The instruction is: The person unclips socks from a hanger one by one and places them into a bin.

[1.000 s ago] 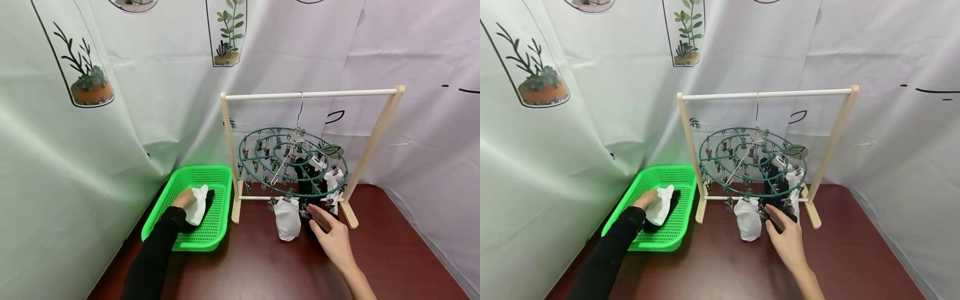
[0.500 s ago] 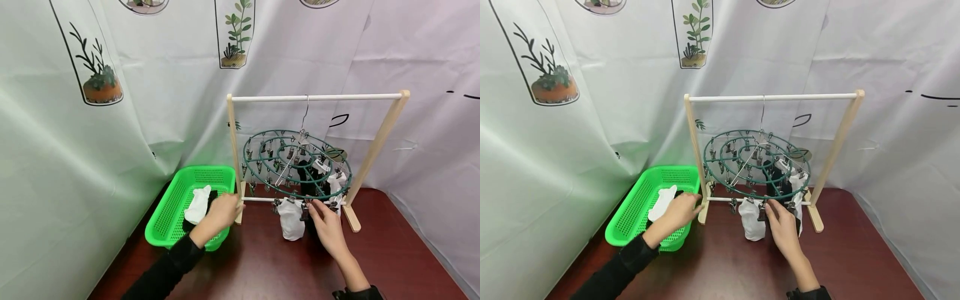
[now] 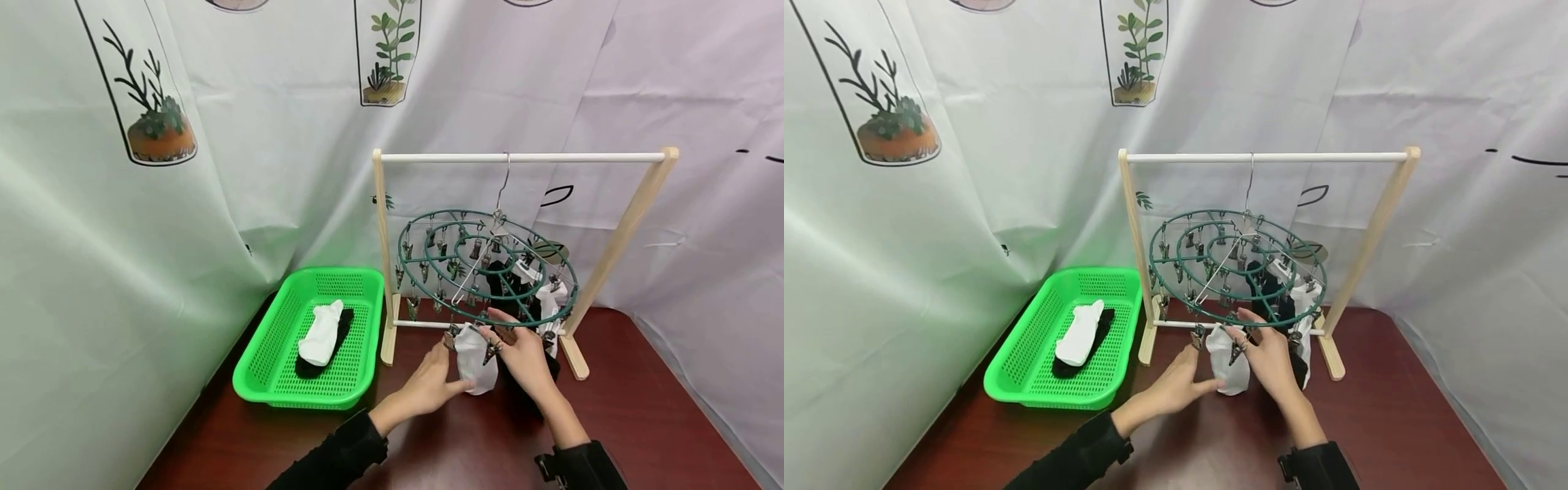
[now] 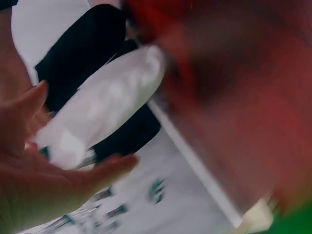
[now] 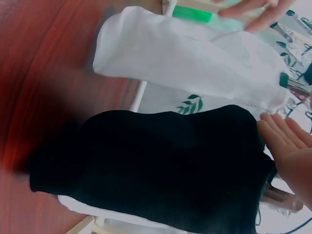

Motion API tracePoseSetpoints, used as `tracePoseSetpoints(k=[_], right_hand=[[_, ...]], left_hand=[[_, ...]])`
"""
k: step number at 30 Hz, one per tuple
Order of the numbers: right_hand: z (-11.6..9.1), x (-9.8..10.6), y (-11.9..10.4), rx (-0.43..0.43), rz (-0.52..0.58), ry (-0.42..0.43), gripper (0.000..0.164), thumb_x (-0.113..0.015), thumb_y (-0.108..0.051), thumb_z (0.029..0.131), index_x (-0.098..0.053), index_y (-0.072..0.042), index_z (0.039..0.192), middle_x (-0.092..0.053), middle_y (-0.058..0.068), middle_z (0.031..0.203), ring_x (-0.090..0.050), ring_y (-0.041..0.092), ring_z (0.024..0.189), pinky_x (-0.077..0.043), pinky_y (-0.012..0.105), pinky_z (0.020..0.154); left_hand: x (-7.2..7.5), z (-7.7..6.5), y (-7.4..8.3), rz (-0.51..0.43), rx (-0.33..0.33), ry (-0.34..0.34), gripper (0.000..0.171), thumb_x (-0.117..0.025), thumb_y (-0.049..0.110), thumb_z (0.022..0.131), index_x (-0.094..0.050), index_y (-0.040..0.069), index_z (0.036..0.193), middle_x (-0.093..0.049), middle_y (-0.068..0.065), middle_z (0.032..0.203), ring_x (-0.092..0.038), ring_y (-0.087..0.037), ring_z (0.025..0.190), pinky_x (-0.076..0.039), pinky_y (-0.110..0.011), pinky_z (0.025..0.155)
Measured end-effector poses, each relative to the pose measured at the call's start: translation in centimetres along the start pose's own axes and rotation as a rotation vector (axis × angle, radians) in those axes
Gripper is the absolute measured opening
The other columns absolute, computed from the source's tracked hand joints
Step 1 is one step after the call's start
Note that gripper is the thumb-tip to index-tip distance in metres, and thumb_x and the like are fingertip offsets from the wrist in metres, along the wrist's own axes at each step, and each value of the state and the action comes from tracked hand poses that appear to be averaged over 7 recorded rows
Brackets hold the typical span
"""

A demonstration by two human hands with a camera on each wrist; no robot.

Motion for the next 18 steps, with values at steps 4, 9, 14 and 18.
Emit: tracePoseSetpoints(k=[4, 9, 14, 18], right_hand=[[1.1, -0.8, -0.4, 0.006, 0.067, -0.038, 0.06, -0.071, -0.031, 0.098, -0.051, -0.003, 0.148, -0.059, 0.019, 0.142, -0.053, 0.039, 0.133, -0.046, 0.059, 0.103], [1.9, -1.7, -0.9, 0.058, 0.132, -0.045, 0.051, -0.072, -0.019, 0.097, -0.056, -0.001, 0.143, -0.066, 0.02, 0.131, -0.06, 0.033, 0.126, -0.051, 0.045, 0.097], [2.2, -2.0, -0.9, 0.076, 0.115, -0.027, 0.032, -0.07, -0.015, 0.099, -0.067, -0.001, 0.127, -0.071, 0.017, 0.121, -0.068, 0.025, 0.105, -0.052, 0.025, 0.078], [2.2, -1.8, -0.8, 0.061, 0.122, -0.005, 0.026, -0.07, -0.018, 0.099, -0.07, -0.001, 0.118, -0.073, 0.016, 0.114, -0.066, 0.014, 0.093, -0.049, 0.024, 0.071]], left_hand=[[-0.7, 2.8, -0.7, -0.431, -0.035, 0.011, 0.069, -0.069, 0.025, 0.1, -0.034, -0.001, 0.154, -0.039, -0.022, 0.154, -0.043, -0.037, 0.14, -0.038, -0.052, 0.112], [-0.8, 4.7, -0.9, -0.726, 0.076, -0.052, 0.047, -0.07, 0.014, 0.096, -0.057, 0.008, 0.142, -0.06, -0.006, 0.139, -0.057, -0.02, 0.124, -0.047, -0.038, 0.101], [-1.0, 4.6, -0.9, -0.736, 0.119, -0.06, 0.039, -0.07, 0.014, 0.097, -0.065, 0.003, 0.134, -0.069, -0.01, 0.127, -0.063, -0.018, 0.114, -0.049, -0.033, 0.095], [-1.6, 4.1, -1.2, -0.747, 0.058, -0.02, 0.037, -0.066, 0.014, 0.101, -0.061, 0.002, 0.136, -0.069, -0.011, 0.124, -0.063, -0.012, 0.105, -0.05, -0.029, 0.09]])
Point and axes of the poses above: each hand's wrist, its own z-axis towards the middle knuckle, its own x-axis out of the back of the hand, y = z × x, the point moved 1 cm from there along z, towards the middle knuckle
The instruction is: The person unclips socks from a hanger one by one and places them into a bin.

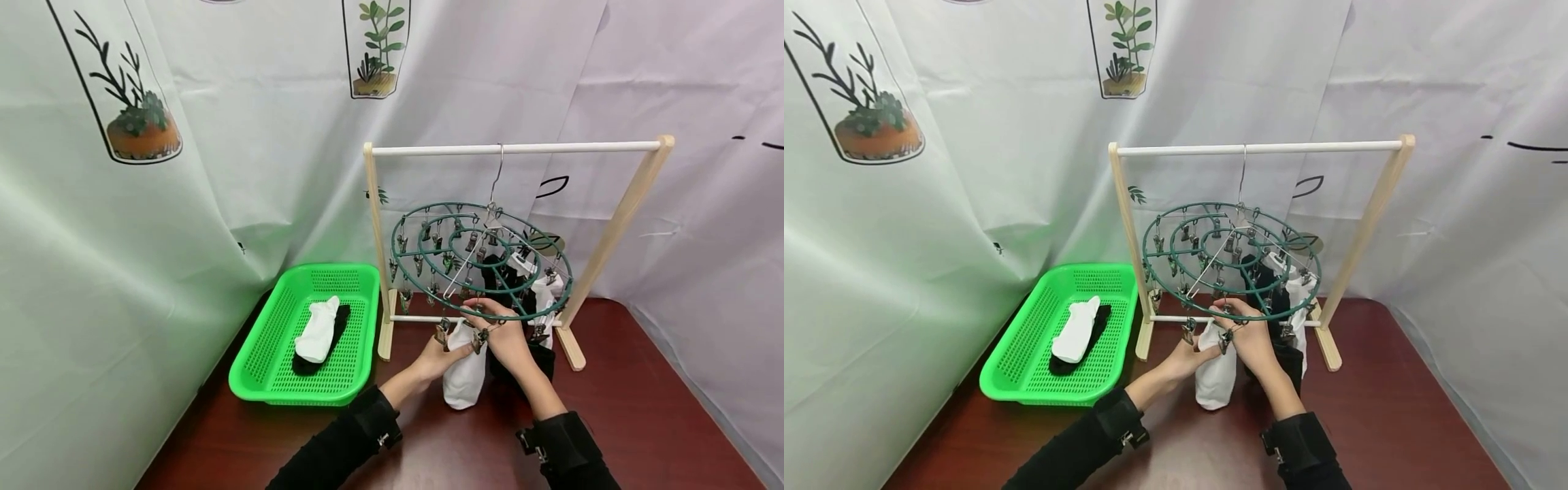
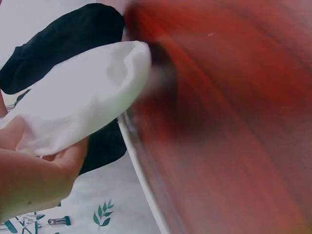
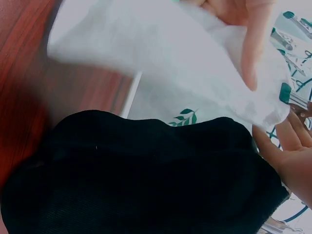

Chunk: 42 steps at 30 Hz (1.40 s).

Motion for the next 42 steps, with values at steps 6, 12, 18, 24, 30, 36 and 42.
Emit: tracePoseSetpoints(k=[6, 12, 18, 24, 30, 36, 42], right_hand=[[-0.1, 0.0, 0.3, -0.018, 0.028, 0.021, 0.022, -0.071, -0.018, 0.098, -0.071, -0.001, 0.111, -0.073, 0.015, 0.108, -0.058, 0.011, 0.079, -0.044, 0.025, 0.065], [-0.4, -0.2, 0.6, 0.004, 0.041, 0.076, 0.021, -0.072, -0.017, 0.097, -0.072, 0.0, 0.108, -0.074, 0.017, 0.11, -0.061, 0.008, 0.082, -0.043, 0.024, 0.063], [-0.6, -0.4, 0.6, 0.033, 0.055, 0.09, 0.02, -0.071, -0.014, 0.097, -0.073, 0.003, 0.107, -0.076, 0.017, 0.104, -0.068, 0.007, 0.087, -0.046, 0.022, 0.066], [-0.6, -0.4, 0.6, 0.046, 0.084, 0.152, 0.021, -0.072, -0.017, 0.097, -0.075, 0.003, 0.102, -0.077, 0.014, 0.094, -0.072, 0.01, 0.083, -0.05, 0.02, 0.067], [-0.4, -0.8, 0.7, 0.039, 0.109, 0.168, 0.021, -0.072, -0.017, 0.097, -0.075, 0.003, 0.102, -0.076, 0.019, 0.093, -0.074, 0.019, 0.084, -0.051, 0.018, 0.069], [-0.3, -1.2, 0.4, 0.007, 0.096, 0.12, 0.023, -0.073, -0.018, 0.097, -0.074, 0.002, 0.106, -0.077, 0.017, 0.097, -0.073, 0.015, 0.087, -0.049, 0.018, 0.068], [-0.6, -0.1, 0.7, -0.052, 0.07, 0.097, 0.027, -0.072, -0.022, 0.097, -0.073, 0.003, 0.107, -0.077, 0.014, 0.099, -0.069, 0.003, 0.08, -0.046, 0.021, 0.062]], left_hand=[[-0.8, -1.0, -1.0, -0.069, -0.026, 0.044, 0.029, -0.056, 0.017, 0.107, -0.066, -0.009, 0.112, -0.072, -0.012, 0.091, -0.063, -0.006, 0.074, -0.05, -0.021, 0.067], [-1.7, -1.5, -1.1, -0.069, -0.014, 0.104, 0.034, -0.051, 0.023, 0.109, -0.062, 0.001, 0.085, -0.058, 0.003, 0.065, -0.055, -0.003, 0.056, -0.044, -0.019, 0.053], [-2.0, -1.6, -1.3, -0.055, -0.025, 0.119, 0.037, -0.05, 0.02, 0.108, -0.06, 0.004, 0.076, -0.055, 0.005, 0.062, -0.051, -0.001, 0.054, -0.041, -0.017, 0.052], [-2.0, -1.8, -1.4, -0.073, -0.055, 0.11, 0.029, -0.048, 0.017, 0.109, -0.063, -0.007, 0.106, -0.059, 0.003, 0.077, -0.056, -0.002, 0.066, -0.045, -0.018, 0.061], [-1.0, -2.5, -1.5, -0.069, -0.043, 0.142, 0.03, -0.049, 0.015, 0.109, -0.063, -0.011, 0.117, -0.064, -0.002, 0.083, -0.057, -0.004, 0.07, -0.047, -0.018, 0.065], [1.1, -3.7, -1.3, -0.026, -0.036, 0.192, 0.033, -0.048, 0.012, 0.109, -0.061, -0.012, 0.126, -0.069, -0.013, 0.093, -0.058, -0.006, 0.075, -0.049, -0.021, 0.07], [2.6, -4.4, -0.5, -0.025, 0.001, 0.247, 0.03, -0.049, 0.015, 0.108, -0.063, -0.009, 0.119, -0.062, 0.0, 0.083, -0.057, -0.006, 0.069, -0.047, -0.021, 0.064]])
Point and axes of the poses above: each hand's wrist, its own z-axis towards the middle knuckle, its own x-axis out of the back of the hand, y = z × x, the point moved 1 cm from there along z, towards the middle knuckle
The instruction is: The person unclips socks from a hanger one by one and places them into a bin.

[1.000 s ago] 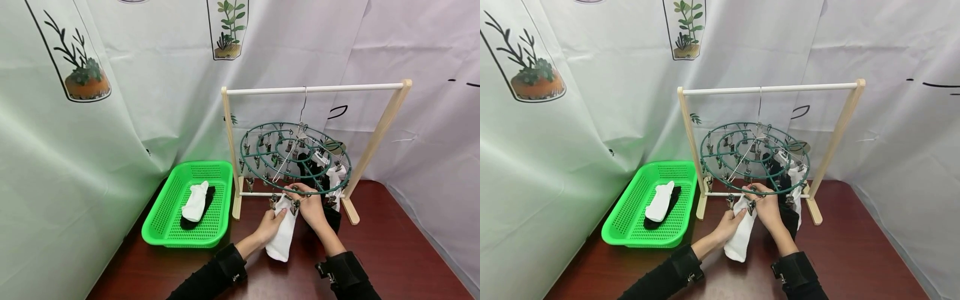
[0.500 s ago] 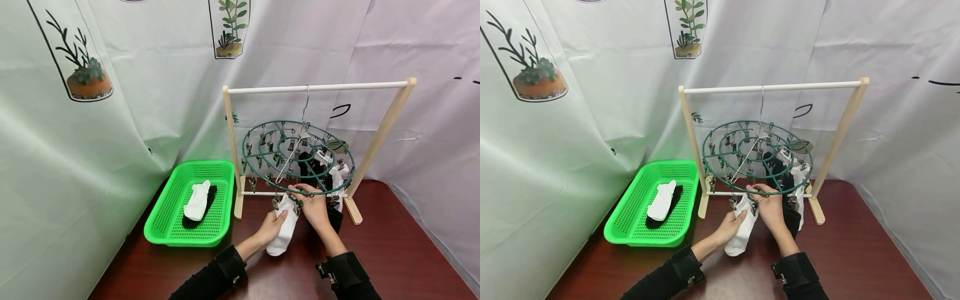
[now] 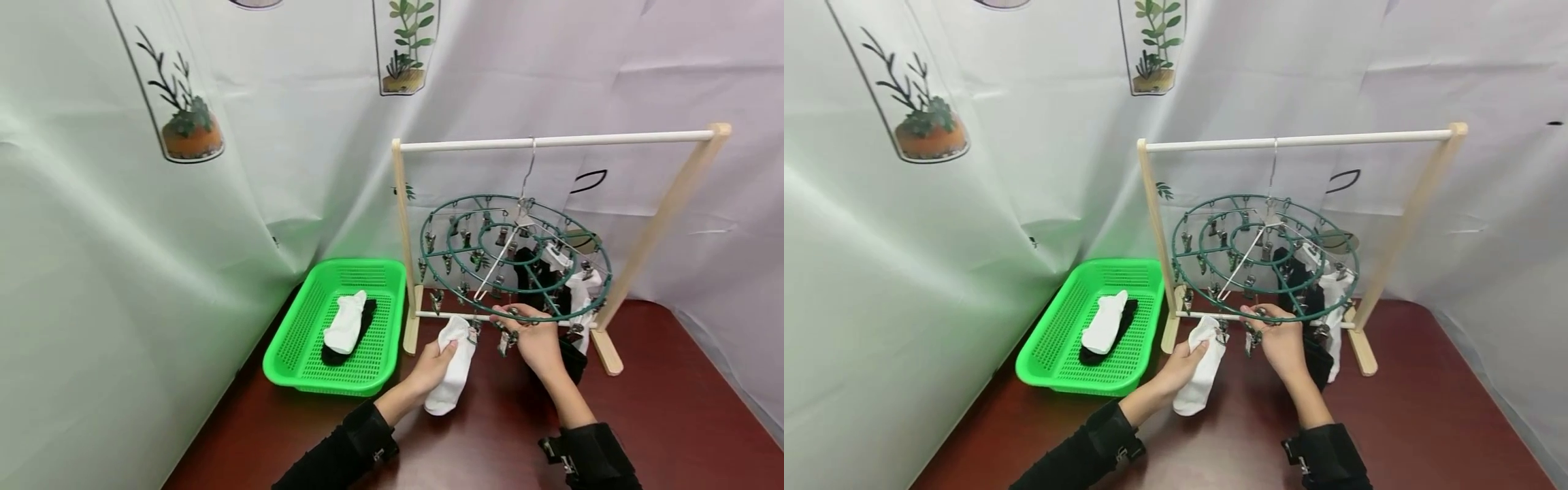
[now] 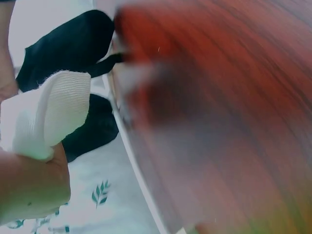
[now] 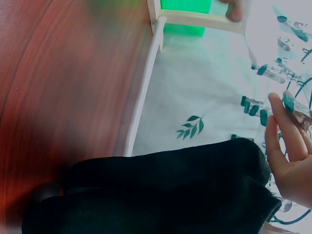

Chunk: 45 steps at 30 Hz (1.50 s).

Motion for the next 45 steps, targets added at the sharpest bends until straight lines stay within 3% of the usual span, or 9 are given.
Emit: tracePoseSetpoints(k=[5, 13, 19, 24, 27, 32, 36, 39, 45], right_hand=[[0.0, 2.1, 0.2, -0.052, -0.061, 0.057, 0.034, -0.076, -0.031, 0.095, -0.075, 0.001, 0.105, -0.078, 0.001, 0.087, -0.054, 0.008, 0.063, -0.038, 0.026, 0.054], [-0.1, 4.1, 0.4, -0.107, -0.066, 0.056, 0.045, -0.074, -0.038, 0.095, -0.073, 0.0, 0.118, -0.064, -0.031, 0.096, -0.057, 0.002, 0.075, -0.041, 0.024, 0.057], [0.0, 4.3, 0.1, -0.089, -0.077, 0.052, 0.05, -0.07, -0.039, 0.098, -0.068, 0.001, 0.128, -0.064, -0.034, 0.097, -0.054, 0.002, 0.07, -0.038, 0.025, 0.053], [0.2, 4.2, -0.2, -0.086, -0.059, 0.032, 0.052, -0.067, -0.038, 0.1, -0.064, 0.001, 0.133, -0.074, -0.023, 0.087, -0.052, 0.003, 0.069, -0.033, 0.03, 0.051], [0.3, 3.9, -0.3, -0.083, -0.073, 0.024, 0.052, -0.067, -0.038, 0.1, -0.065, 0.001, 0.133, -0.074, -0.022, 0.088, -0.052, 0.002, 0.07, -0.034, 0.03, 0.051], [0.0, 3.2, -0.3, -0.078, -0.074, -0.011, 0.05, -0.067, -0.036, 0.1, -0.064, 0.0, 0.134, -0.076, -0.016, 0.087, -0.045, 0.007, 0.059, -0.034, 0.03, 0.049], [-0.4, 2.7, -0.4, -0.083, -0.056, -0.048, 0.051, -0.066, -0.035, 0.102, -0.06, 0.001, 0.138, -0.076, -0.015, 0.085, -0.039, 0.011, 0.051, -0.032, 0.033, 0.045], [-0.6, 2.4, -0.5, -0.091, -0.055, -0.058, 0.053, -0.065, -0.036, 0.102, -0.059, 0.001, 0.139, -0.076, -0.017, 0.083, -0.039, 0.012, 0.049, -0.034, 0.033, 0.047], [-0.6, 2.3, -0.8, -0.094, -0.072, -0.055, 0.053, -0.066, -0.037, 0.101, -0.059, 0.0, 0.139, -0.075, -0.018, 0.082, -0.045, 0.013, 0.048, -0.039, 0.03, 0.047]], left_hand=[[1.5, 0.5, 1.2, 0.061, -0.016, 0.045, 0.031, -0.049, 0.016, 0.108, -0.064, -0.011, 0.116, -0.061, -0.001, 0.082, -0.055, -0.007, 0.068, -0.047, -0.022, 0.064], [6.3, 2.5, 5.4, 0.094, -0.009, 0.094, 0.036, -0.045, 0.02, 0.11, -0.058, -0.01, 0.125, -0.062, -0.005, 0.085, -0.057, -0.009, 0.069, -0.05, -0.023, 0.062], [9.7, 5.6, 8.3, 0.138, -0.054, 0.162, 0.035, -0.045, 0.021, 0.11, -0.057, -0.008, 0.125, -0.06, -0.006, 0.086, -0.057, -0.01, 0.069, -0.05, -0.024, 0.061], [12.6, 9.2, 7.8, 0.243, -0.107, 0.265, 0.035, -0.046, 0.017, 0.109, -0.058, -0.011, 0.127, -0.065, -0.019, 0.095, -0.06, -0.017, 0.075, -0.052, -0.03, 0.067], [15.2, 11.5, 5.4, 0.277, -0.089, 0.313, 0.034, -0.048, 0.019, 0.109, -0.062, -0.009, 0.122, -0.065, -0.021, 0.096, -0.062, -0.023, 0.081, -0.053, -0.037, 0.074], [22.4, 18.1, -6.1, 0.325, 0.052, 0.295, 0.042, -0.047, 0.038, 0.109, -0.064, 0.0, 0.113, -0.063, -0.014, 0.093, -0.064, -0.025, 0.083, -0.055, -0.04, 0.077], [27.4, 21.7, -14.4, 0.536, 0.171, 0.207, 0.054, -0.041, 0.043, 0.109, -0.059, -0.007, 0.113, -0.061, -0.017, 0.091, -0.064, -0.025, 0.076, -0.054, -0.037, 0.067], [28.4, 20.8, -14.4, 0.749, 0.156, 0.17, 0.059, -0.039, 0.042, 0.109, -0.058, -0.013, 0.113, -0.063, -0.022, 0.093, -0.062, -0.025, 0.077, -0.049, -0.035, 0.067], [23.1, 12.8, -4.2, 1.104, 0.301, 0.133, 0.046, -0.037, 0.022, 0.112, -0.047, -0.014, 0.138, -0.06, -0.031, 0.129, -0.06, -0.042, 0.12, -0.047, -0.047, 0.101]])
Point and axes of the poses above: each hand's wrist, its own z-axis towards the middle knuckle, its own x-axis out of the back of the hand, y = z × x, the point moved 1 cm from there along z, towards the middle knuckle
